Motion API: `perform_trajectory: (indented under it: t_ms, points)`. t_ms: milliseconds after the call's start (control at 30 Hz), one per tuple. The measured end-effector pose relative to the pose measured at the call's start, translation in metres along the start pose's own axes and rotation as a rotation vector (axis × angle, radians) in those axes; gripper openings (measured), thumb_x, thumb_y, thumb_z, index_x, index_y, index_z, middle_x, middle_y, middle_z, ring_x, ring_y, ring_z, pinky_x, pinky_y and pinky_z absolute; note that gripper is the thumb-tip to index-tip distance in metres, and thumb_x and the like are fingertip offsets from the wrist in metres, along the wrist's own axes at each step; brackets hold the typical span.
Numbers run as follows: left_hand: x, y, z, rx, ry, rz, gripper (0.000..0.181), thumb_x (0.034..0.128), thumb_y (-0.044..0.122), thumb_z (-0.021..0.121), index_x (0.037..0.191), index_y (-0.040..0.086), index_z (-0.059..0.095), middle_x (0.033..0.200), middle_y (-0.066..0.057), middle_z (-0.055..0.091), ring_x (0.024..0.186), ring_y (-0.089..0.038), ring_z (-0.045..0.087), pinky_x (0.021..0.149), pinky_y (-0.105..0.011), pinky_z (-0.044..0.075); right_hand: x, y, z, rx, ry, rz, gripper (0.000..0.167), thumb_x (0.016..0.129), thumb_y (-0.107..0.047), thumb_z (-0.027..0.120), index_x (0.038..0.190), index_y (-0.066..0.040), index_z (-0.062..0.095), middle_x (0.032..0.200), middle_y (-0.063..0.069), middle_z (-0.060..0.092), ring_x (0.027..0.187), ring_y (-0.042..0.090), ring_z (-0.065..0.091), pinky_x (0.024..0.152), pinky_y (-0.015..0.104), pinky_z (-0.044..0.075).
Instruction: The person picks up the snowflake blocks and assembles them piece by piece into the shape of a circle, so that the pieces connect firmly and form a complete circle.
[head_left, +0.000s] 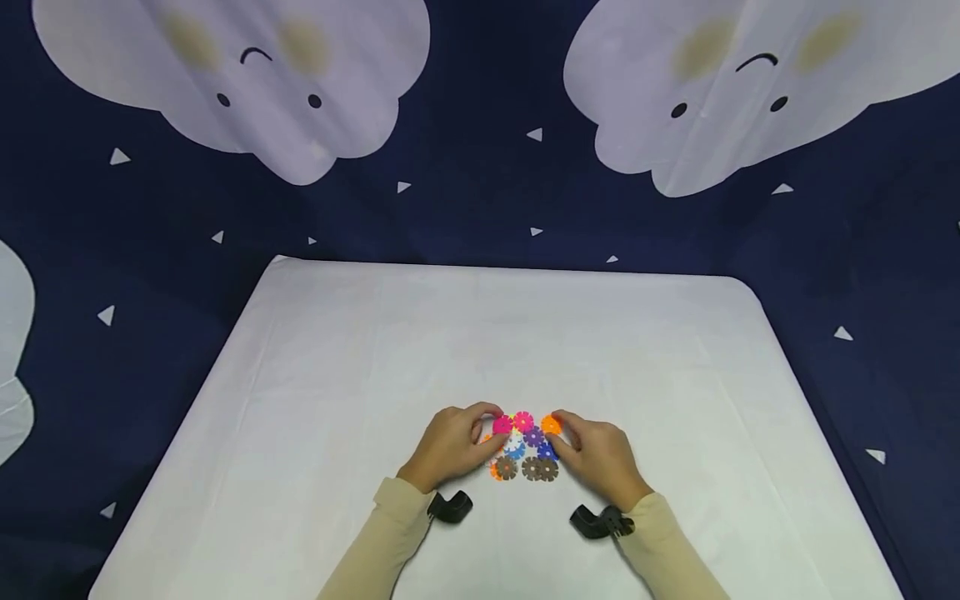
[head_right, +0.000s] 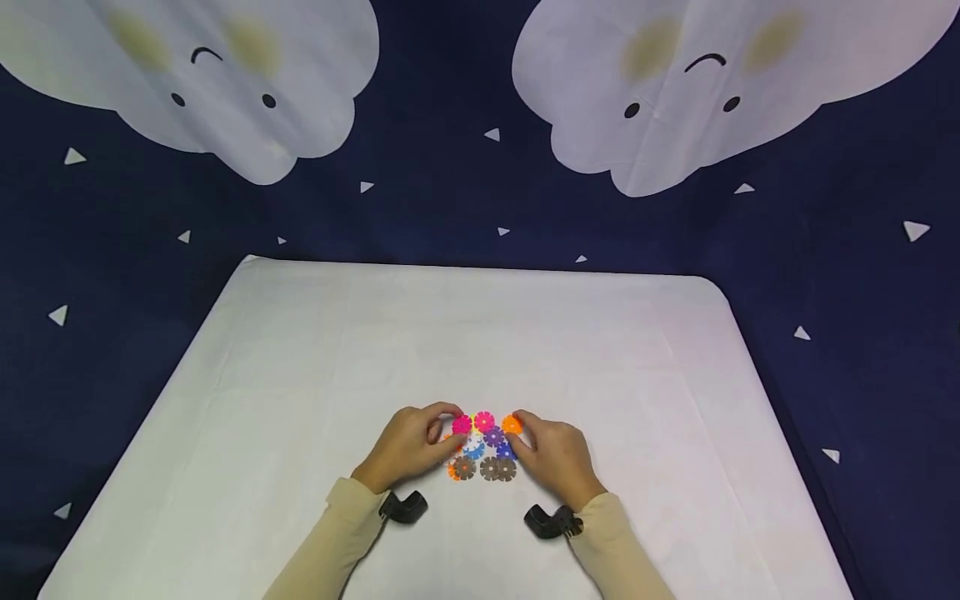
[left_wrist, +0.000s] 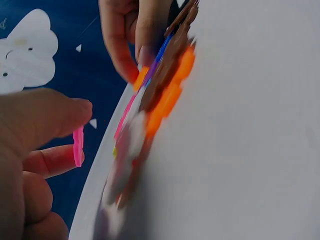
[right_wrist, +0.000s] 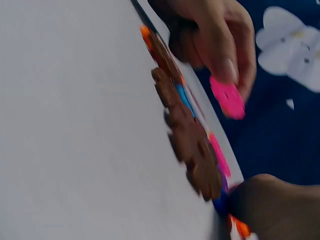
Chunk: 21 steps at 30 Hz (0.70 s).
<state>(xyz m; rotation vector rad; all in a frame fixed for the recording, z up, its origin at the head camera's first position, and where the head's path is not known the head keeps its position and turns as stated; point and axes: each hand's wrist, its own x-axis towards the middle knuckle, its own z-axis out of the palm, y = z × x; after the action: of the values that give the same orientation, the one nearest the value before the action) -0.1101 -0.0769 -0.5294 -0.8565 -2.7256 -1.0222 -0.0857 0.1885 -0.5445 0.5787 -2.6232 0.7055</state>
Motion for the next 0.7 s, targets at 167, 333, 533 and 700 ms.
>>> perform_trajectory:
  t_ms: [167, 333, 533, 700]
  points:
    - [0.002, 0.006, 0.004, 0.017, -0.011, 0.056, 0.034, 0.0868, 0.034, 0.08, 0.111, 0.012, 0.072, 0.057, 0.016, 0.035, 0.049, 0.001, 0.031, 0.051, -0.018, 0.029, -0.001, -0.001, 0.002, -0.018, 0.018, -0.104, 0.037, 0.079, -0.026, 0.084, 0.108, -0.006, 0.075, 0.055, -0.019, 0.037, 0.046, -0.005, 0.026, 0.043, 0.014, 0.025]
    - [0.002, 0.009, 0.004, 0.068, 0.058, 0.136, 0.036, 0.0828, 0.03, 0.083, 0.11, 0.012, 0.07, 0.057, 0.016, 0.033, 0.048, 0.002, 0.026, 0.049, -0.015, 0.023, -0.003, -0.002, 0.002, 0.076, 0.039, -0.076, 0.037, 0.076, -0.024, 0.086, 0.107, -0.008, 0.074, 0.058, -0.019, 0.039, 0.048, -0.006, 0.028, 0.045, 0.014, 0.027]
    - [0.003, 0.016, 0.002, 0.105, 0.183, 0.265, 0.036, 0.078, 0.021, 0.083, 0.108, 0.01, 0.067, 0.056, 0.016, 0.033, 0.047, 0.004, 0.02, 0.046, -0.012, 0.019, -0.003, -0.012, -0.004, 0.391, 0.031, 0.017, 0.029, 0.078, -0.012, 0.086, 0.104, -0.015, 0.073, 0.059, -0.02, 0.032, 0.05, -0.006, 0.031, 0.047, 0.014, 0.029]
    - [0.003, 0.024, -0.001, 0.106, 0.246, 0.315, 0.037, 0.077, 0.018, 0.084, 0.108, 0.009, 0.067, 0.054, 0.014, 0.039, 0.046, 0.004, 0.023, 0.047, -0.01, 0.022, 0.001, -0.024, -0.008, 0.564, 0.035, 0.026, 0.03, 0.078, -0.003, 0.085, 0.103, -0.015, 0.073, 0.058, -0.013, 0.03, 0.053, -0.006, 0.028, 0.047, 0.014, 0.026]
